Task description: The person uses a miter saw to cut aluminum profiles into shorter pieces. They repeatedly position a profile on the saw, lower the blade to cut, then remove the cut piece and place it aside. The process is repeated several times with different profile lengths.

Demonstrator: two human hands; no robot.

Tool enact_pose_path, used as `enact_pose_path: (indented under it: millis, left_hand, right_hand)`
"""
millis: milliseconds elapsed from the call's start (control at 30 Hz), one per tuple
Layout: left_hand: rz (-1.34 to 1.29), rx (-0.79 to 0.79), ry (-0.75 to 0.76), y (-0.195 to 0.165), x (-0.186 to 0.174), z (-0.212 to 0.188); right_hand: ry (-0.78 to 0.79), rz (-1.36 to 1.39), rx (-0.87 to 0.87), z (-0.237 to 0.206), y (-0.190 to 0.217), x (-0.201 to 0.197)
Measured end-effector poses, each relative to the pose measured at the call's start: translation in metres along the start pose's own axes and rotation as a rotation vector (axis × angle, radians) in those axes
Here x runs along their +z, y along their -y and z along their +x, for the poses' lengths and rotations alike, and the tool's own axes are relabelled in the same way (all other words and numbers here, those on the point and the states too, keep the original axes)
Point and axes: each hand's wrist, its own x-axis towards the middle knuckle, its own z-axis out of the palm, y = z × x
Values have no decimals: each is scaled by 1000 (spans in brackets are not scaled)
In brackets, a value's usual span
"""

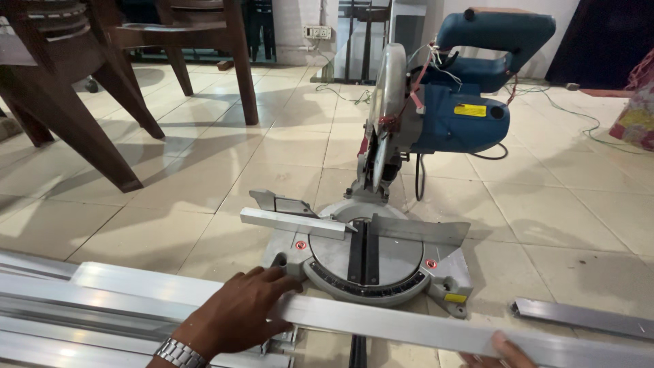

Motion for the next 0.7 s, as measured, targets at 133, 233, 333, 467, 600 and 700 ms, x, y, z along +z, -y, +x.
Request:
enact_pose_path:
  millis: [133, 233, 333, 467, 600, 700]
  left_hand:
    - [-51, 47, 16, -9, -2, 4]
    - [-88, 99, 36, -17, 5, 8]
    - [-110, 166, 48, -20, 17, 15]
    - [-75, 139, 70, -6, 29, 24]
    - [-3, 92, -24, 26, 29, 25]
    - [75, -63, 28, 45, 27, 23]
  right_hand:
    - [14, -16, 166, 0, -27, 34]
    - [9, -5, 254, -4, -43, 52]
    - [-40, 14, 306, -7, -51, 62]
    - [-182, 57, 315, -13, -29, 58]
    - [-286, 30, 161, -27, 25, 39]
    - [-290, 1, -16, -40, 45, 31]
